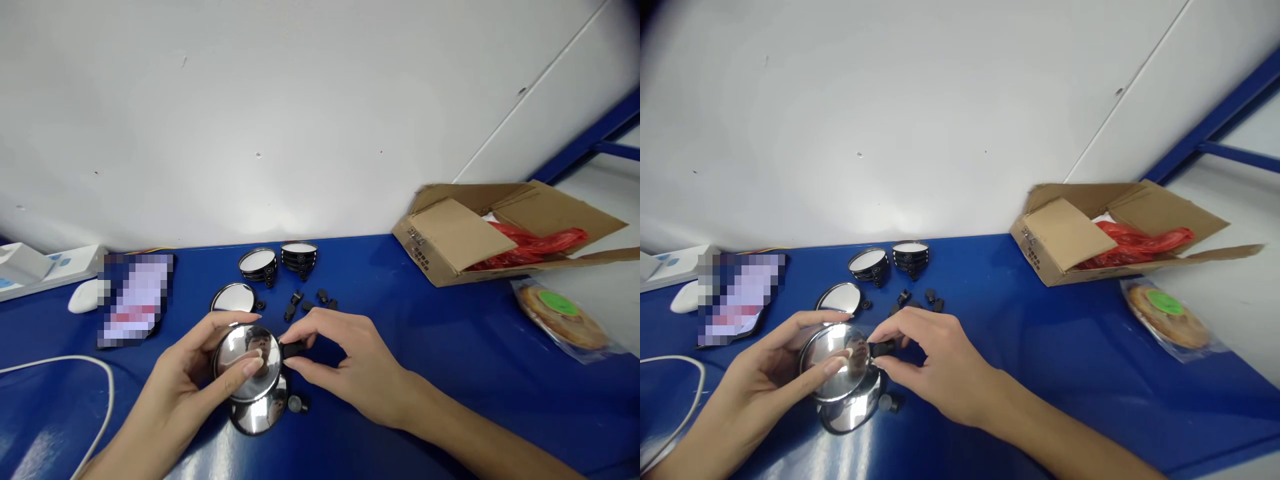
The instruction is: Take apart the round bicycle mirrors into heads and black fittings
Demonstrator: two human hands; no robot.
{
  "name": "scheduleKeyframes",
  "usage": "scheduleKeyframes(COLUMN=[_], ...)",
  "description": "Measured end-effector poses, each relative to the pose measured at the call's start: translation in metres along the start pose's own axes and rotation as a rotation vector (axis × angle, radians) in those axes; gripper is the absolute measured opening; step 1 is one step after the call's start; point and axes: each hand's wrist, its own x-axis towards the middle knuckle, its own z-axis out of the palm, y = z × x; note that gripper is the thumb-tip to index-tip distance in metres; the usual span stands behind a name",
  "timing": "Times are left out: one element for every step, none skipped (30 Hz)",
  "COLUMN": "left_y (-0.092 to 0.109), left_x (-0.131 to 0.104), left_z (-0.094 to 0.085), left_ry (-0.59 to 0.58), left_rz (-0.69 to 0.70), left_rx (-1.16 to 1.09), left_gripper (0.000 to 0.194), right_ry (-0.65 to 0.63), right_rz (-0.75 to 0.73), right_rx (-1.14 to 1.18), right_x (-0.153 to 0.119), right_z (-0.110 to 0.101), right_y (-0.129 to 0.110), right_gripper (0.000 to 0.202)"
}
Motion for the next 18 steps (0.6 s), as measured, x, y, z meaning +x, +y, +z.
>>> scheduleKeyframes(left_y=[-0.003,-0.004,-0.006,-0.006,-0.006,-0.006,-0.007,-0.007,-0.007,-0.008,-0.010,-0.011,-0.013,-0.014,-0.015,-0.016,-0.016,-0.015], left_x=[-0.001,-0.002,-0.004,-0.004,-0.005,-0.005,-0.005,-0.005,-0.004,-0.003,-0.003,-0.002,-0.002,-0.001,-0.001,-0.001,-0.001,-0.001], left_z=[-0.002,-0.003,-0.004,-0.005,-0.005,-0.004,-0.004,-0.003,-0.002,-0.002,-0.001,-0.001,-0.002,-0.002,-0.002,-0.003,-0.003,-0.003], left_ry=[-0.010,-0.025,-0.049,-0.083,-0.122,-0.158,-0.187,-0.205,-0.210,-0.205,-0.198,-0.191,-0.186,-0.181,-0.176,-0.168,-0.162,-0.158], left_rz=[0.046,0.094,0.136,0.170,0.200,0.221,0.233,0.243,0.252,0.255,0.253,0.250,0.248,0.246,0.247,0.248,0.247,0.242], left_rx=[0.079,0.171,0.260,0.332,0.382,0.414,0.439,0.465,0.494,0.525,0.551,0.566,0.573,0.577,0.586,0.600,0.616,0.631], left_gripper=[0.057,0.062,0.071,0.081,0.090,0.097,0.103,0.108,0.112,0.114,0.116,0.117,0.117,0.118,0.118,0.120,0.122,0.124], right_ry=[0.010,0.018,0.025,0.033,0.039,0.045,0.049,0.049,0.044,0.036,0.027,0.017,0.005,-0.006,-0.015,-0.020,-0.021,-0.017], right_rz=[-0.024,-0.039,-0.047,-0.049,-0.042,-0.030,-0.014,0.002,0.013,0.021,0.020,0.015,0.010,0.005,0.001,-0.005,-0.010,-0.016], right_rx=[-0.022,-0.040,-0.052,-0.060,-0.063,-0.063,-0.058,-0.050,-0.041,-0.031,-0.023,-0.016,-0.011,-0.013,-0.020,-0.032,-0.048,-0.064], right_x=[0.000,0.000,0.000,0.000,0.000,0.001,0.001,0.002,0.002,0.002,0.002,0.002,0.003,0.003,0.003,0.003,0.003,0.003], right_z=[-0.001,-0.001,-0.002,-0.003,-0.003,-0.004,-0.005,-0.006,-0.007,-0.007,-0.008,-0.008,-0.008,-0.008,-0.008,-0.008,-0.007,-0.007], right_y=[0.000,0.000,-0.001,-0.001,-0.002,-0.003,-0.003,-0.004,-0.004,-0.004,-0.004,-0.003,-0.002,-0.002,-0.001,0.000,0.000,0.001], right_gripper=[0.022,0.021,0.021,0.021,0.021,0.021,0.022,0.022,0.023,0.023,0.024,0.025,0.026,0.027,0.028,0.029,0.030,0.030])
